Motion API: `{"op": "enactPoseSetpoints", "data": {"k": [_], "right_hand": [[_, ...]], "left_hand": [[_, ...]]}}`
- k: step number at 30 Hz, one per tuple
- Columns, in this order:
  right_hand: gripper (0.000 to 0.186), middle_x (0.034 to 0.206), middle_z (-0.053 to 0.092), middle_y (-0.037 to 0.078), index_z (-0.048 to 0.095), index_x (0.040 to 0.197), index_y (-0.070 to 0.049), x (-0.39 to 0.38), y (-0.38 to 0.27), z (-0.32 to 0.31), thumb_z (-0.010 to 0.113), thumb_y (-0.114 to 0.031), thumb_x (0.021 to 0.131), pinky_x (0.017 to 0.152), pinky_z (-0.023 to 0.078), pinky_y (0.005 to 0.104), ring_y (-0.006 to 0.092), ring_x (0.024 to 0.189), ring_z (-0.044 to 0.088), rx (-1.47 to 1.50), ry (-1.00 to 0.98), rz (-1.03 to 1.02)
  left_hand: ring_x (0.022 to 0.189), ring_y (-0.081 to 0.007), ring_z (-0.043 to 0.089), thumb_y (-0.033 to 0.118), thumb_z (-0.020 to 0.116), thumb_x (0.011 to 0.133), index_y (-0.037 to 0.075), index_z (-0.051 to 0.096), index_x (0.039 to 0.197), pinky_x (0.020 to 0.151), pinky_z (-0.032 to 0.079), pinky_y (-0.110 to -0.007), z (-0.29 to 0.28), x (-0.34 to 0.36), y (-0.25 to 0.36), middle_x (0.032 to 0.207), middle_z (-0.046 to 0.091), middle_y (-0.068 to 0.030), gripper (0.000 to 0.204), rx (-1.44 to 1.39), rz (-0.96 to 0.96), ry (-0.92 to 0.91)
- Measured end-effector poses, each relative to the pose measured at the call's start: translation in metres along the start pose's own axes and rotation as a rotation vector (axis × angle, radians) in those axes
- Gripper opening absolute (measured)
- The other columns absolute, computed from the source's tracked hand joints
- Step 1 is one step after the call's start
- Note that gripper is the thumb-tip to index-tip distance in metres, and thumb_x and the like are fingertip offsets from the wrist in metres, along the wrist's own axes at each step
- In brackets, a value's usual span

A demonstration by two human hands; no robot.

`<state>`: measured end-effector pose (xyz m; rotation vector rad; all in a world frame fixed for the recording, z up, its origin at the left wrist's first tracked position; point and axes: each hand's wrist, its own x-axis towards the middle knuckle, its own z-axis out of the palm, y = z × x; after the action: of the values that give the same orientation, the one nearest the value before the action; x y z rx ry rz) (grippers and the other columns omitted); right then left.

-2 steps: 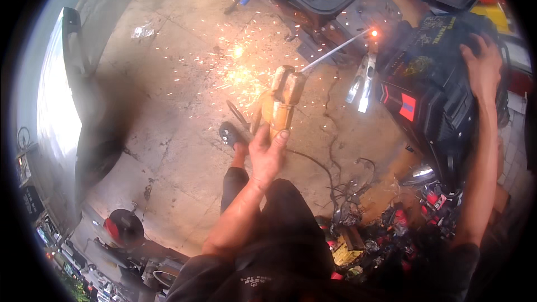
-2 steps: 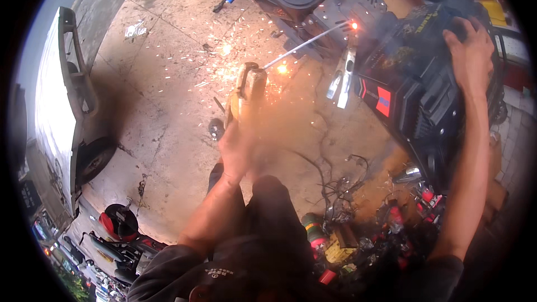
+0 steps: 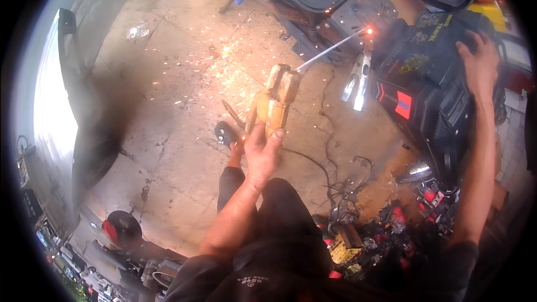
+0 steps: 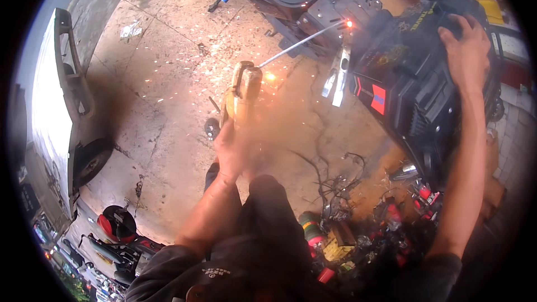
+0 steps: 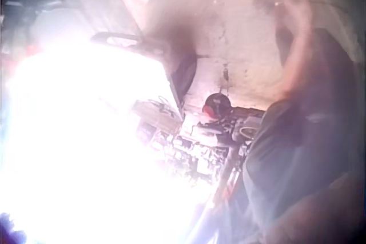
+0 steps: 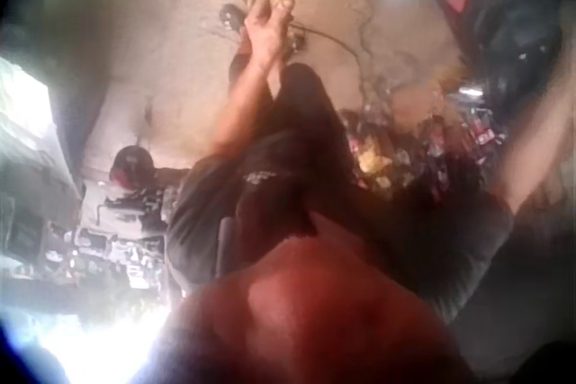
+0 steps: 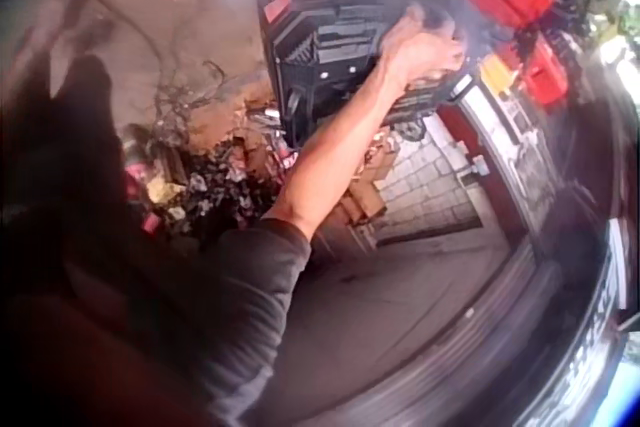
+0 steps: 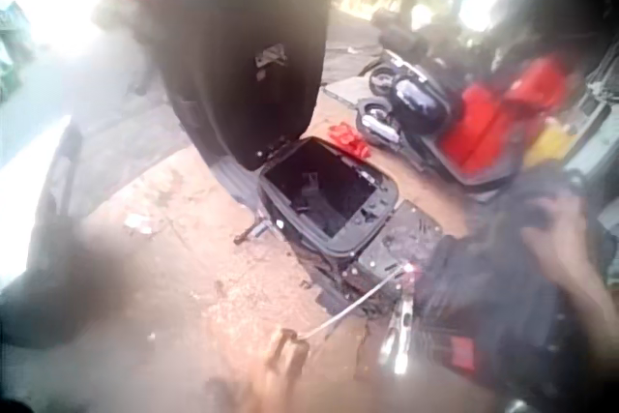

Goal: The person uses a welding tool to join metal components on the rear frame of a scooter, creating bright sparks.

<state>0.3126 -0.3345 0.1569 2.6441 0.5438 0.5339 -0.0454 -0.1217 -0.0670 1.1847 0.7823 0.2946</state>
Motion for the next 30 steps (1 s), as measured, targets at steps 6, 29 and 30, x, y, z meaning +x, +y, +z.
{"op": "enactPoseSetpoints", "data": {"k": [6, 29, 30], "right_hand": [[0.04, 0.14, 0.047, 0.008, 0.063, 0.12, -0.019, 0.0, -0.002, -0.003, 0.063, -0.036, 0.083, 0.106, 0.035, 0.0458, 0.0321, 0.133, 0.037, -0.003, 0.0, -0.003], [0.035, 0.138, 0.049, 0.008, 0.065, 0.115, -0.019, 0.002, 0.004, 0.004, 0.065, -0.034, 0.084, 0.104, 0.038, 0.0453, 0.0326, 0.129, 0.041, 0.025, 0.013, -0.057], [0.035, 0.138, 0.049, 0.009, 0.065, 0.115, -0.019, 0.003, 0.006, 0.007, 0.066, -0.034, 0.084, 0.104, 0.038, 0.0449, 0.0325, 0.129, 0.042, 0.034, 0.028, -0.06]], "left_hand": [[0.062, -0.0037, 0.045, 0.017, 0.068, 0.091, -0.002, 0.057, 0.12, 0.054, 0.038, -0.02, 0.0, 0.0, 0.002, 0.081, 0.057, 0.0039, 0.037, 0.016, -0.13, -0.059], [0.081, -0.0068, 0.051, 0.02, 0.068, 0.091, -0.004, 0.059, 0.117, 0.07, 0.043, -0.022, -0.001, 0.002, 0.006, 0.09, 0.061, -0.0006, 0.037, 0.109, -0.031, -0.046], [0.079, -0.0066, 0.051, 0.021, 0.068, 0.091, -0.004, 0.059, 0.118, 0.069, 0.043, -0.022, 0.0, 0.002, 0.007, 0.089, 0.061, -0.0006, 0.038, 0.093, -0.034, -0.035]]}}
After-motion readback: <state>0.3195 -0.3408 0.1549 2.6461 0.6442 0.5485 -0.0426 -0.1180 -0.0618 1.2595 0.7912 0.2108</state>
